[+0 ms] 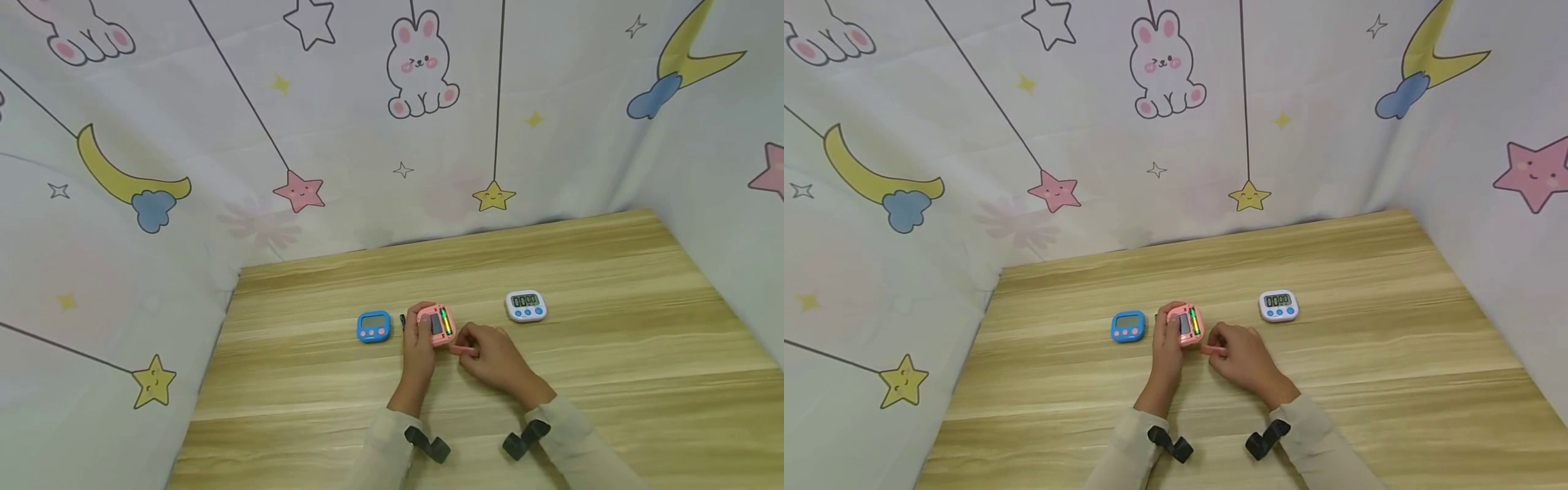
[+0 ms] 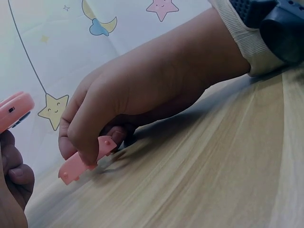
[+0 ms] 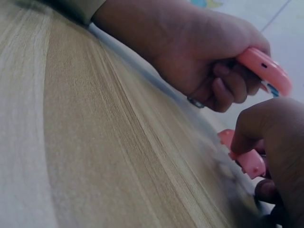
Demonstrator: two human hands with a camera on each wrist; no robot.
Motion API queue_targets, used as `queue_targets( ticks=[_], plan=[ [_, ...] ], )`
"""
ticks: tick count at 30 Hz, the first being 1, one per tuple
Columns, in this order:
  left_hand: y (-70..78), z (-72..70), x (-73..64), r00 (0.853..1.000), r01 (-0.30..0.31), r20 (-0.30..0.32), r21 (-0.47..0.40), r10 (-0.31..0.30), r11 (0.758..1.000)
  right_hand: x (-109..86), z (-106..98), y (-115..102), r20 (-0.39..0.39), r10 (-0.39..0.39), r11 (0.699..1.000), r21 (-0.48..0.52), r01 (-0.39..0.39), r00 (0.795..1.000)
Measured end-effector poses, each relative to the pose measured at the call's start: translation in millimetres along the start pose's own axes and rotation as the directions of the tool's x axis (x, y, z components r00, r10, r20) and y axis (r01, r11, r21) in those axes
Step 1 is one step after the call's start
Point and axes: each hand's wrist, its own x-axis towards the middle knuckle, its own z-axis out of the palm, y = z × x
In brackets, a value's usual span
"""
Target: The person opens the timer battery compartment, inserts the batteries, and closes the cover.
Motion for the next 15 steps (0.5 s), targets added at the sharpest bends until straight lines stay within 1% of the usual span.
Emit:
queue_targets(
  ticks=[4, 9, 15],
  plan=[
    [-0.6, -0.3, -0.5, 1.000, -0.006, -0.001, 0.011, 0.006, 1.000, -0.1, 0.9, 1.9, -0.007, 0.017, 0.999, 0.047, -0.017, 1.000],
    [0.0, -0.2, -0.8, 1.000, -0.009, -0.007, 0.036, 0.009, 0.999, -0.6, -0.4, 1.7, -0.033, 0.041, 0.989, 0.146, -0.036, 0.999],
    [-1.2, 0.4, -0.9, 1.000, -0.004, -0.014, 0.034, 0.004, 0.999, -0.3, -2.1, 2.2, -0.122, 0.053, 0.970, 0.240, -0.022, 0.991]
  ],
)
